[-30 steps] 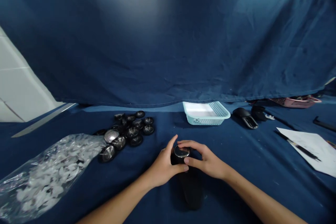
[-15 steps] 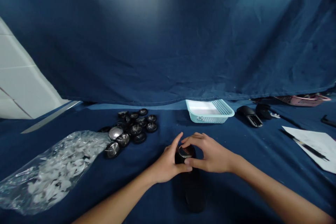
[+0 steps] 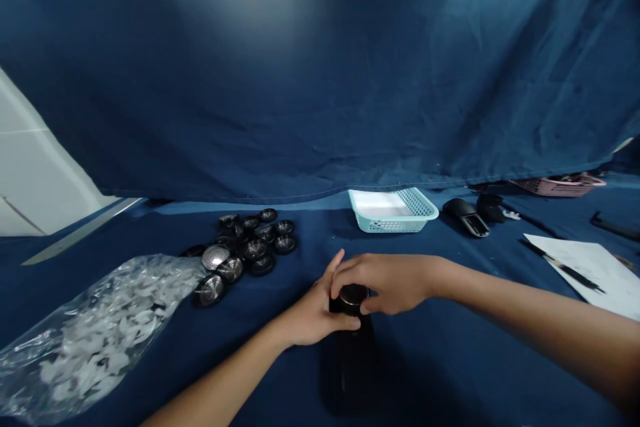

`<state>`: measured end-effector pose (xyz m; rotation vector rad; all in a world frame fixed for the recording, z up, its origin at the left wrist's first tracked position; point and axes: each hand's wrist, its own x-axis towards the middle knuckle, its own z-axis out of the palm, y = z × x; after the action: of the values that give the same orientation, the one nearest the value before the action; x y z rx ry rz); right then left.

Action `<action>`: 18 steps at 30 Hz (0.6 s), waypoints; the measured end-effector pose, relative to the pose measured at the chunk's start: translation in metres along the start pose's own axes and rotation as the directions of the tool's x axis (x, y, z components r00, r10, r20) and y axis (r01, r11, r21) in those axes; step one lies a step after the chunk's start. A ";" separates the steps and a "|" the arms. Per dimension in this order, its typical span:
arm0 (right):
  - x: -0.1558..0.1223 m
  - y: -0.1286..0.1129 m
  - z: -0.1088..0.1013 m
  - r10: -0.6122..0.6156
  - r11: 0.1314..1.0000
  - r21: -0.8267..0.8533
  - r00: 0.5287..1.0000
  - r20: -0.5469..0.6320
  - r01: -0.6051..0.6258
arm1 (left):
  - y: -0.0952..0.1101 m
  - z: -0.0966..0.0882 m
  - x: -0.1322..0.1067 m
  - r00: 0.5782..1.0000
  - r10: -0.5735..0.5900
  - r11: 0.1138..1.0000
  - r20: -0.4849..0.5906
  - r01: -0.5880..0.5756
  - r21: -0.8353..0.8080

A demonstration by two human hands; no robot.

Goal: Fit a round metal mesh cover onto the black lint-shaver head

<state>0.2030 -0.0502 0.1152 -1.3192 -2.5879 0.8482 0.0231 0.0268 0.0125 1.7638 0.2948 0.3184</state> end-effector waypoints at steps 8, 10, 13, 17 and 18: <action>0.002 -0.002 0.005 0.015 0.999 -0.047 0.999 -0.045 -0.017 | 0.004 -0.002 -0.003 0.998 -0.052 0.984 0.039 0.058 -0.166; 0.003 -0.003 0.015 0.135 0.970 -0.181 0.980 -0.147 -0.161 | 0.001 0.002 -0.004 0.997 -0.071 0.973 0.020 0.073 -0.218; 0.004 -0.005 0.028 0.247 0.870 -0.371 0.937 -0.246 -0.326 | -0.003 0.006 -0.005 0.994 -0.113 0.962 0.005 0.110 -0.251; 0.002 -0.008 0.032 0.305 0.834 -0.404 0.924 -0.228 -0.375 | -0.006 0.007 -0.005 0.995 -0.062 0.986 -0.074 0.050 -0.158; 0.002 -0.009 0.030 0.315 0.839 -0.386 0.921 -0.228 -0.383 | -0.007 0.007 -0.005 0.995 -0.045 0.991 -0.088 0.033 -0.133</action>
<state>0.1853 -0.0658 0.0945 -1.9337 -2.5292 0.1876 0.0210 0.0203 0.0043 1.6147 0.3650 0.3826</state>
